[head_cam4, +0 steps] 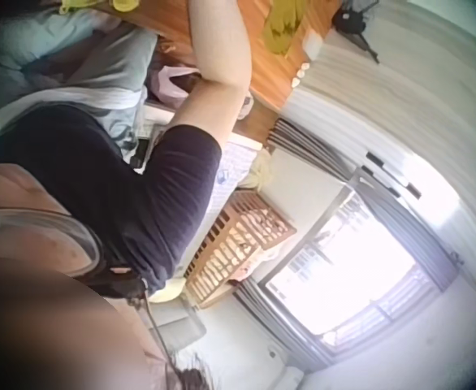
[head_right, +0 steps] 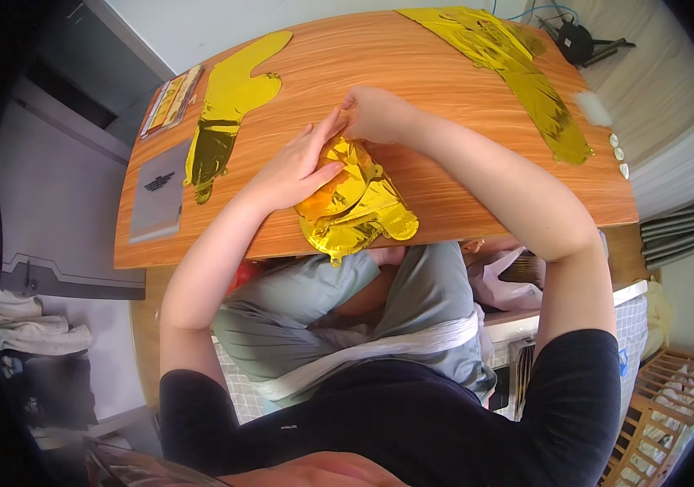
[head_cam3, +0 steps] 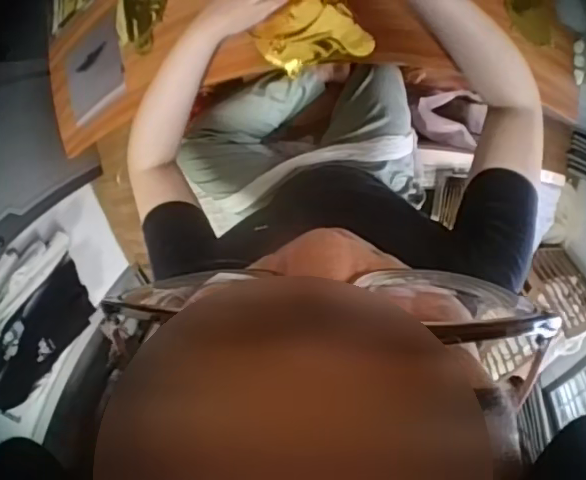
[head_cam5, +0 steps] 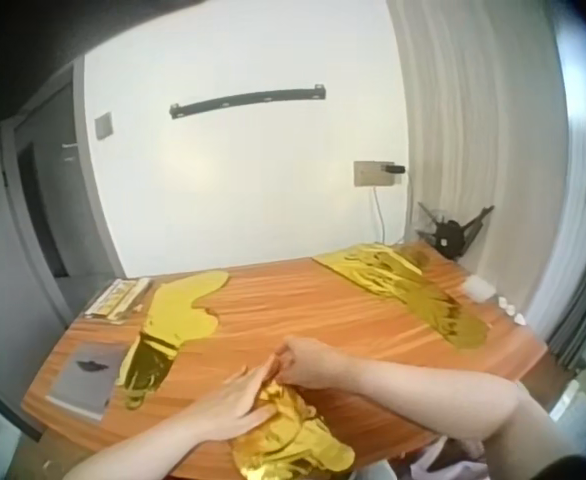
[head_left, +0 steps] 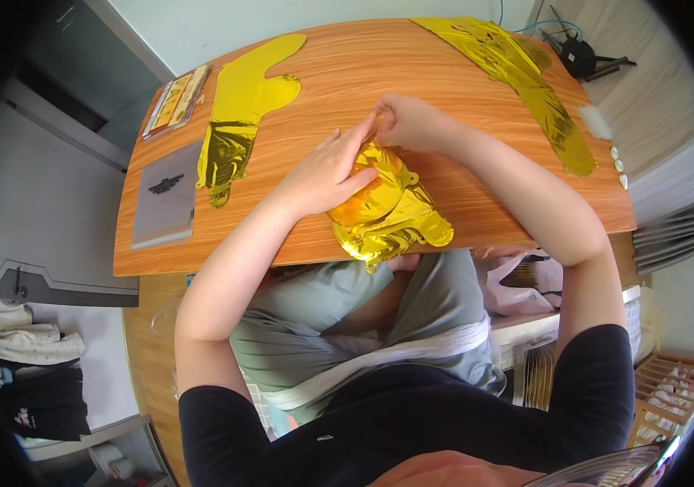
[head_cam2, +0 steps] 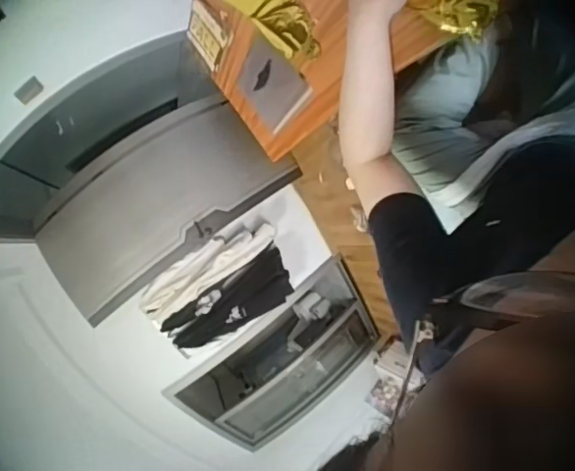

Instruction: Folding gold-colored foil balloons into small square shapes at a desk.

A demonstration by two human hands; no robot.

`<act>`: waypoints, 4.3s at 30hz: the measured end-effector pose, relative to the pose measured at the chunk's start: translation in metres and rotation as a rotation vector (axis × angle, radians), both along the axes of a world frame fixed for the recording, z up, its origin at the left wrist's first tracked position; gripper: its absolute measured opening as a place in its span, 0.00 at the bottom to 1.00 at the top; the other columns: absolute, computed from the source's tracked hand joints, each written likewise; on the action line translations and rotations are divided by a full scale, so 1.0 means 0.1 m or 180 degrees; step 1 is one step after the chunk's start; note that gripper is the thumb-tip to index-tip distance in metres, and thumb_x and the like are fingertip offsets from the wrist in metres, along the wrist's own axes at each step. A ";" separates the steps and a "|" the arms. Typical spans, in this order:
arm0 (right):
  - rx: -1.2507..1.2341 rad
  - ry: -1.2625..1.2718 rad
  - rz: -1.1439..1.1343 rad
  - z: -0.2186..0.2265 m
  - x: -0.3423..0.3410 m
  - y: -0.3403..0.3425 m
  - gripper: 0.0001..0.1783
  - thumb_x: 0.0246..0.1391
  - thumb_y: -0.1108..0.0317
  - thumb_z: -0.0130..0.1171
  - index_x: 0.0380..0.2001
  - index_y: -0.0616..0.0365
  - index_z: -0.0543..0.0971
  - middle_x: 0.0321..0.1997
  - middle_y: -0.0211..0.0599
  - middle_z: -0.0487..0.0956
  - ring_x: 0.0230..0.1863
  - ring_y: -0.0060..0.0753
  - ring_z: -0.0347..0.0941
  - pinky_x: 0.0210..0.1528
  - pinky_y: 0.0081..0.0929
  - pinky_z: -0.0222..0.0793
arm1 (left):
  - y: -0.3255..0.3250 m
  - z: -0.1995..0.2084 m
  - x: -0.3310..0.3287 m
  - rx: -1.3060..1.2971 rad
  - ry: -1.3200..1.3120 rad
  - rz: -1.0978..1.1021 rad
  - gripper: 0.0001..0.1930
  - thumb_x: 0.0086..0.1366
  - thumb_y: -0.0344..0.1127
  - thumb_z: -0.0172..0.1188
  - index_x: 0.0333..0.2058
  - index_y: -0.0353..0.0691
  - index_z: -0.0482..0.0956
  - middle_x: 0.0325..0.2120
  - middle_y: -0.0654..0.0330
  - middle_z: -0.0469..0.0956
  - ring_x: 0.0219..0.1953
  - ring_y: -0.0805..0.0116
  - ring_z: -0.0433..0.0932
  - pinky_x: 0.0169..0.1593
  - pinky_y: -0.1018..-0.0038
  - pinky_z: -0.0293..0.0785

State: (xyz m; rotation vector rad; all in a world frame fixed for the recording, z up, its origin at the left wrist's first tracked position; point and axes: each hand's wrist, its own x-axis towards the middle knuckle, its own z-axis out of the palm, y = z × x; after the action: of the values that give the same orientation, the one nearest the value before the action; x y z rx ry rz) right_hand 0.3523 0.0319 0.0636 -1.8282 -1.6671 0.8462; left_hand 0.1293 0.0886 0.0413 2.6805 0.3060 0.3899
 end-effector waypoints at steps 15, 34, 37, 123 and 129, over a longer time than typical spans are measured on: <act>-0.0110 0.0520 -0.0072 0.01 -0.04 0.00 0.24 0.54 0.73 0.70 0.53 0.62 0.76 0.34 0.33 0.81 0.31 0.24 0.78 0.29 0.21 0.74 | 0.05 0.01 -0.02 -0.0439 -0.0394 -0.0176 0.48 0.66 0.37 0.65 0.75 0.37 0.43 0.68 0.38 0.65 0.70 0.43 0.66 0.71 0.56 0.62; 0.0349 0.0658 0.0023 -0.07 -0.04 -0.19 0.23 0.57 0.77 0.66 0.56 0.62 0.74 0.46 0.37 0.80 0.43 0.28 0.82 0.43 0.23 0.80 | 0.02 0.05 0.00 -0.0252 -0.0213 -0.0030 0.45 0.64 0.45 0.66 0.72 0.36 0.53 0.69 0.41 0.64 0.71 0.44 0.63 0.75 0.52 0.56; 0.0530 0.0928 0.0043 -0.08 -0.05 -0.27 0.21 0.60 0.78 0.64 0.56 0.63 0.74 0.48 0.38 0.81 0.46 0.29 0.83 0.46 0.23 0.80 | 0.06 0.04 -0.03 -0.0250 -0.0217 -0.0131 0.44 0.65 0.46 0.66 0.72 0.38 0.54 0.68 0.41 0.65 0.71 0.44 0.63 0.75 0.51 0.56; 0.2320 -0.1684 0.1366 -0.16 -0.04 -0.52 0.12 0.44 0.74 0.66 0.36 0.58 0.81 0.46 0.39 0.83 0.45 0.43 0.82 0.48 0.37 0.80 | 0.13 -0.14 -0.03 0.0094 -0.0311 -0.0090 0.32 0.67 0.49 0.61 0.64 0.36 0.69 0.70 0.48 0.65 0.74 0.52 0.58 0.76 0.56 0.54; 0.2238 -0.1537 0.1270 -0.15 -0.07 -0.53 0.12 0.44 0.75 0.66 0.36 0.58 0.82 0.44 0.40 0.84 0.46 0.44 0.82 0.48 0.37 0.80 | 0.12 -0.14 -0.02 0.0150 -0.0321 -0.0105 0.31 0.67 0.49 0.60 0.63 0.36 0.72 0.69 0.49 0.65 0.74 0.52 0.59 0.76 0.56 0.55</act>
State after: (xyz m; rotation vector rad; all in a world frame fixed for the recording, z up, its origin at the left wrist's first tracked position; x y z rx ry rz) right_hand 0.3456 -0.0214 0.0489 -1.2688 -2.2913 -0.1004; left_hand 0.1270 0.1004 0.0269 2.6967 0.2249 0.5263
